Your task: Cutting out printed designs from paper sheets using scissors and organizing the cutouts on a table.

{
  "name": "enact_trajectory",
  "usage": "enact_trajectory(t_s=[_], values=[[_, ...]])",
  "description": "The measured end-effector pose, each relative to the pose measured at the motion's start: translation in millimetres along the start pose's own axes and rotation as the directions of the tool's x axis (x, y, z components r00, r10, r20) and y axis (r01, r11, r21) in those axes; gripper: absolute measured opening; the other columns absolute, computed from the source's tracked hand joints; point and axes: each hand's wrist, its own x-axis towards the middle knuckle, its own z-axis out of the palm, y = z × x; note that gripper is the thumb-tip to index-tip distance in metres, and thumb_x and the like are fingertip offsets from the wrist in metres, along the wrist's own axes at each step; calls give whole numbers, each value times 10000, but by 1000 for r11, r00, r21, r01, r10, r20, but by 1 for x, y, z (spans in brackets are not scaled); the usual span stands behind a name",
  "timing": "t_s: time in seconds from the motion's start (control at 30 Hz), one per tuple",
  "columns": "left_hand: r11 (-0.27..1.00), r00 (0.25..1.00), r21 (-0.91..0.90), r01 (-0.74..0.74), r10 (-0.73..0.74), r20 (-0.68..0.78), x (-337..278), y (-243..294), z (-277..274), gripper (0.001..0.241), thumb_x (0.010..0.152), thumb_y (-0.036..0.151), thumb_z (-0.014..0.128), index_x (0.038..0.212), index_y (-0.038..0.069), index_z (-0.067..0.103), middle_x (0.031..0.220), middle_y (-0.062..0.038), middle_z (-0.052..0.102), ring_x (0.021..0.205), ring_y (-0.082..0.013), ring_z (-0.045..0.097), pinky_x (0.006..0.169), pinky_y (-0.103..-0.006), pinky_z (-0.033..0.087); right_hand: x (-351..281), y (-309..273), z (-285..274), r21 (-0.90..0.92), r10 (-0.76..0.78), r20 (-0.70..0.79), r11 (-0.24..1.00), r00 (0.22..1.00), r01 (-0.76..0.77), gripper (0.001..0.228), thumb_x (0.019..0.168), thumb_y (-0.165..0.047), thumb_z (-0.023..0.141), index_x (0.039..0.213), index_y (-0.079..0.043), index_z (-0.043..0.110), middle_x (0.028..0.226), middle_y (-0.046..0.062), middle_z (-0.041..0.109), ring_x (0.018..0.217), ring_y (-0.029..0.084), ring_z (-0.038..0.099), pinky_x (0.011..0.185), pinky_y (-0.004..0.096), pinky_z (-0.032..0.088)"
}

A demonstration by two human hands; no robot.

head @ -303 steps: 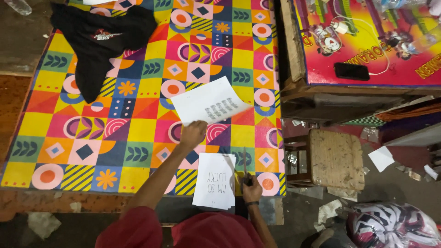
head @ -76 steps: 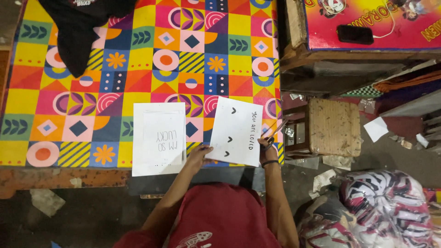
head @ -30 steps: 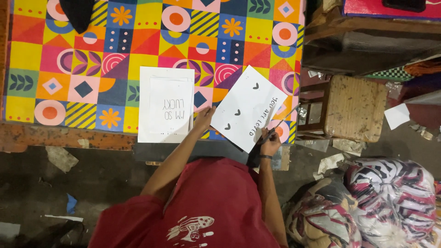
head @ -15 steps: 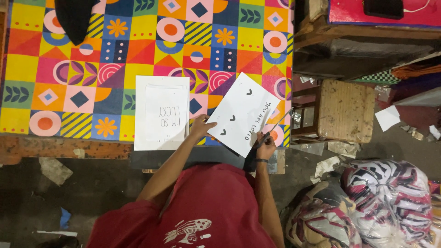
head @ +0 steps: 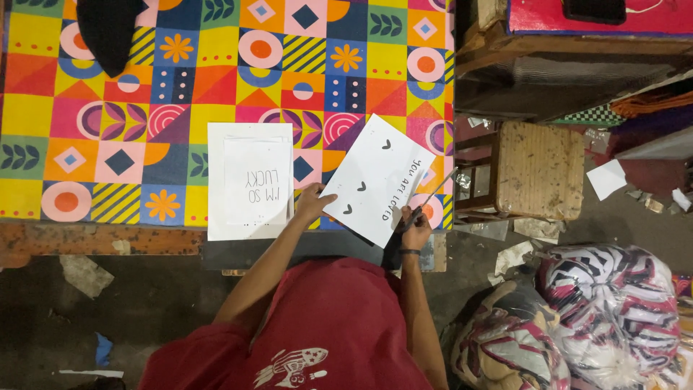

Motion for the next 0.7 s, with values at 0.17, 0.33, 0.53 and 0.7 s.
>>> enact_trajectory(t_s=[0.17,0.33,0.53,0.7], values=[[1000,1000,15,28,-28,3,-5,6,2,385,847,180,857,1103,-16,648,1064,-317,689,927,-482,705,636,-518,665,0,0,-1,-19,12,6,1000,1000,-12,359,743,-214,985,746,-72,656,788,102,702,993,249,736,879,346,550],[1000,1000,-20,19,-18,9,-6,9,3,391,845,182,865,1104,-14,648,1059,-312,693,927,-475,708,625,-508,667,0,-5,2,8,27,14,1000,1000,-27,378,732,-244,994,752,-76,656,790,86,698,994,224,730,902,322,535],[1000,1000,25,14,-14,-5,-8,11,3,389,845,197,850,1101,-25,657,1052,-323,698,894,-468,718,626,-507,665,-2,-7,-1,-49,31,22,998,999,-30,367,739,-283,986,782,-73,688,801,95,699,974,220,720,868,321,524],[998,1000,58,-3,3,-6,-9,10,3,406,848,227,858,1095,-24,655,1056,-315,696,895,-468,717,621,-498,663,-4,-13,0,-77,33,25,997,999,-31,377,737,-315,986,790,-77,699,835,109,729,979,214,722,878,326,528]])
